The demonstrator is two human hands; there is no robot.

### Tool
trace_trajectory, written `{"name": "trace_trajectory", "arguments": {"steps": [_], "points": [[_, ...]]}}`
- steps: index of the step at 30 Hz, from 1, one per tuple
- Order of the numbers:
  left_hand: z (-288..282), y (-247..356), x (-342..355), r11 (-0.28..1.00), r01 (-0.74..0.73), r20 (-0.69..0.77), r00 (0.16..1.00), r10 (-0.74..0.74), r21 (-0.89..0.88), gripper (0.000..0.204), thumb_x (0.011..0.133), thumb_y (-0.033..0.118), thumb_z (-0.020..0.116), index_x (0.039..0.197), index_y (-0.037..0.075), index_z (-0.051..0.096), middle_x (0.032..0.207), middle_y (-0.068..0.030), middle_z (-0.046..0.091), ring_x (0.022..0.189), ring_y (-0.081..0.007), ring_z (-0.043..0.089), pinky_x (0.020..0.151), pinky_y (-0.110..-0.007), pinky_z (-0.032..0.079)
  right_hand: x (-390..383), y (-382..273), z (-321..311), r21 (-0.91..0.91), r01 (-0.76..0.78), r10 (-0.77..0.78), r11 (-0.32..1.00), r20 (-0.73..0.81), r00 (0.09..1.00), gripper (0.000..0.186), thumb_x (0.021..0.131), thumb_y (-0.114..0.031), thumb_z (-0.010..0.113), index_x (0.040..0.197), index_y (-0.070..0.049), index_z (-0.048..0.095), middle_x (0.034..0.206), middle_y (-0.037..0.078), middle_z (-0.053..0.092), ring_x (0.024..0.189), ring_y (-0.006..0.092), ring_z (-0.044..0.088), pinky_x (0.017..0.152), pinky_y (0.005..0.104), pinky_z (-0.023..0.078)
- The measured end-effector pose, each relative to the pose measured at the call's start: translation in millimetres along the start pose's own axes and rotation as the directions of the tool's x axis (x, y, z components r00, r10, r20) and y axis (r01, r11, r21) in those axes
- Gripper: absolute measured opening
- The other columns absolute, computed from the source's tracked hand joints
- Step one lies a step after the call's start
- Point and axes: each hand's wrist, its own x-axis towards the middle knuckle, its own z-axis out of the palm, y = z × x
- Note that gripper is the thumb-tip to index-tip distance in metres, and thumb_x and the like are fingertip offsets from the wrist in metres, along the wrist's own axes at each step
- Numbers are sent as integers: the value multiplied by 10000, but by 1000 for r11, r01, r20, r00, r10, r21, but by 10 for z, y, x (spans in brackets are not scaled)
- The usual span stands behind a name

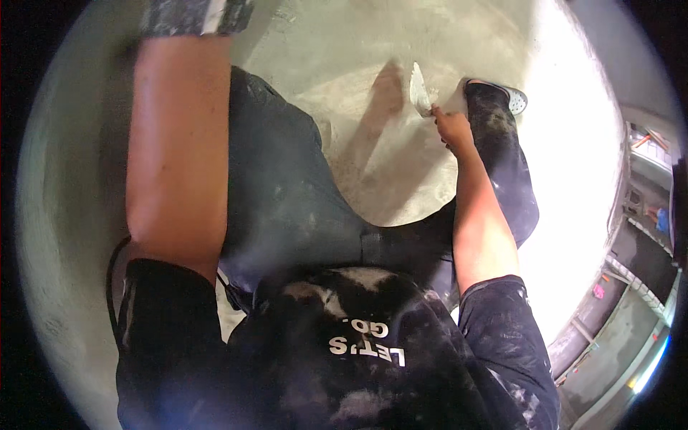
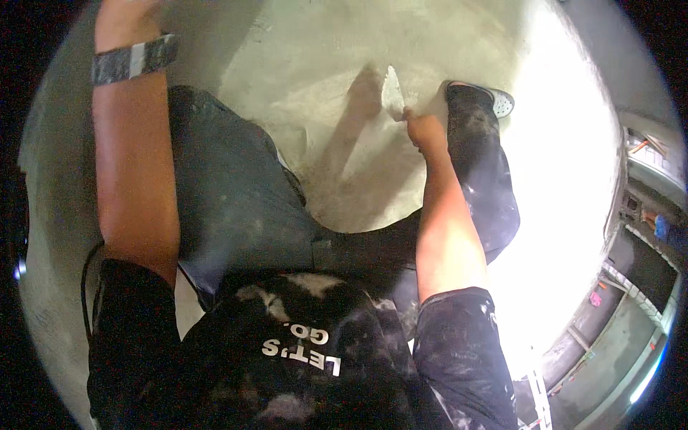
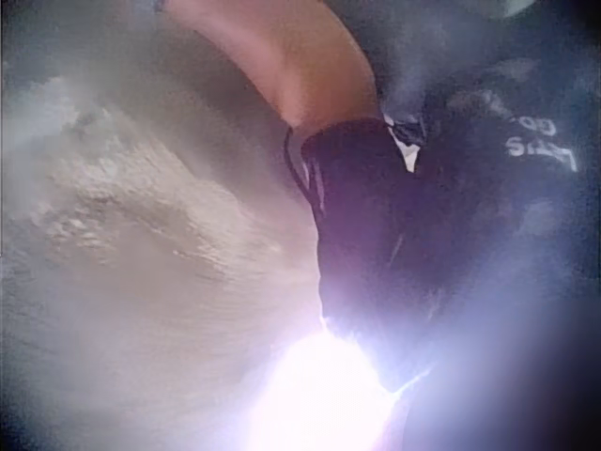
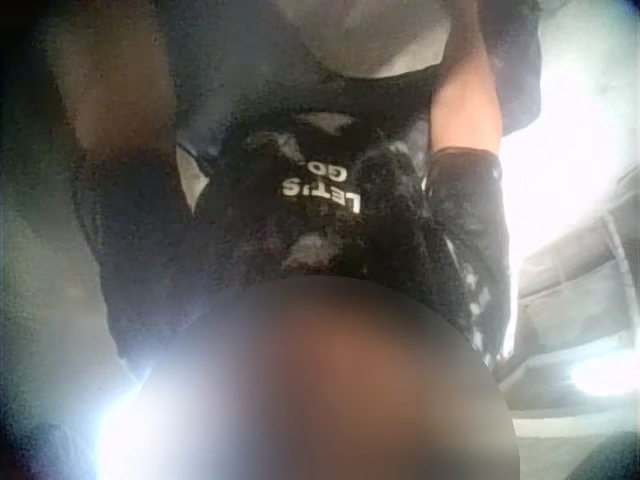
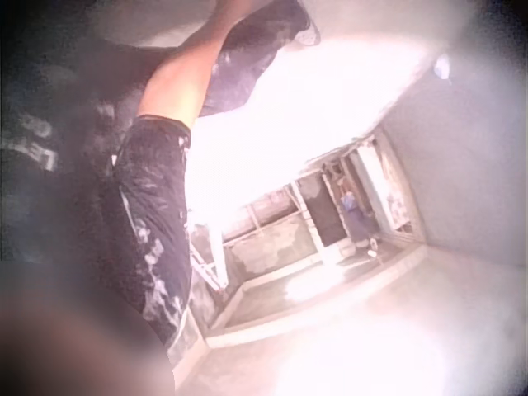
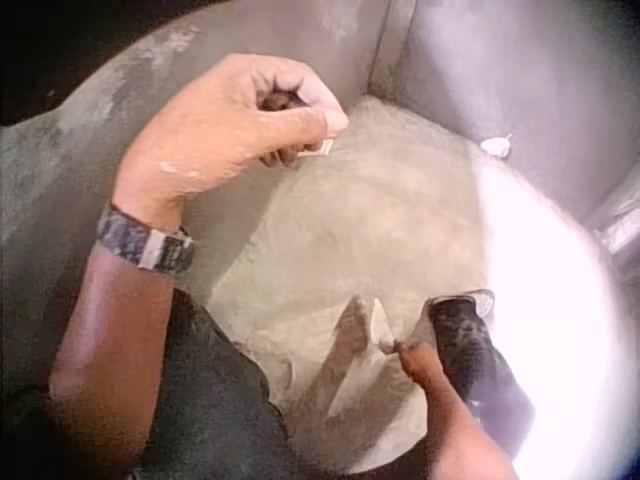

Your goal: The person smooths a wet compound onto the floor and wall corner using a trowel, repeatedly spreading and leveling the material with short, controlled strokes.

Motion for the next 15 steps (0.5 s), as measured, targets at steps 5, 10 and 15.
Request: {"name": "trace_trajectory", "arguments": {"steps": [5, 10, 15], "points": [[-241, 57, -157, 982, 186, -29, 982, -187, -25, 161, 933, 194, 731, 920, 33, 744, 758, 12, 662, 667, -73, 583, 605, -248, 486, -399, -300, -355, 402, 98, -43, 910, -144, 989, 562, 949, -578, 613, 859, -32, 714, 665, 39, 590, 535, 159, 570, 467, 351, 432], [-260, 106, -251, 991, 126, 23, 992, -127, 34, 190, 922, 203, 730, 912, 14, 733, 754, -17, 667, 670, -97, 590, 620, -273, 488, -45, -629, -637, 79, 367, -325, 927, -322, 889, 575, 977, -519, 520, 1129, -15, 751, 780, 207, 707, 689, 331, 705, 687, 419, 542], [-375, 58, -352, 960, 240, 35, 968, -248, 144, 199, 921, 215, 735, 934, 17, 739, 766, -19, 674, 694, -112, 593, 655, -287, 488, -536, -1685, 14, -63, 406, -397, 912, 119, 910, 475, 1032, -424, 414, 1217, -122, 731, 1026, 250, 733, 953, 418, 713, 920, 492, 539]]}}
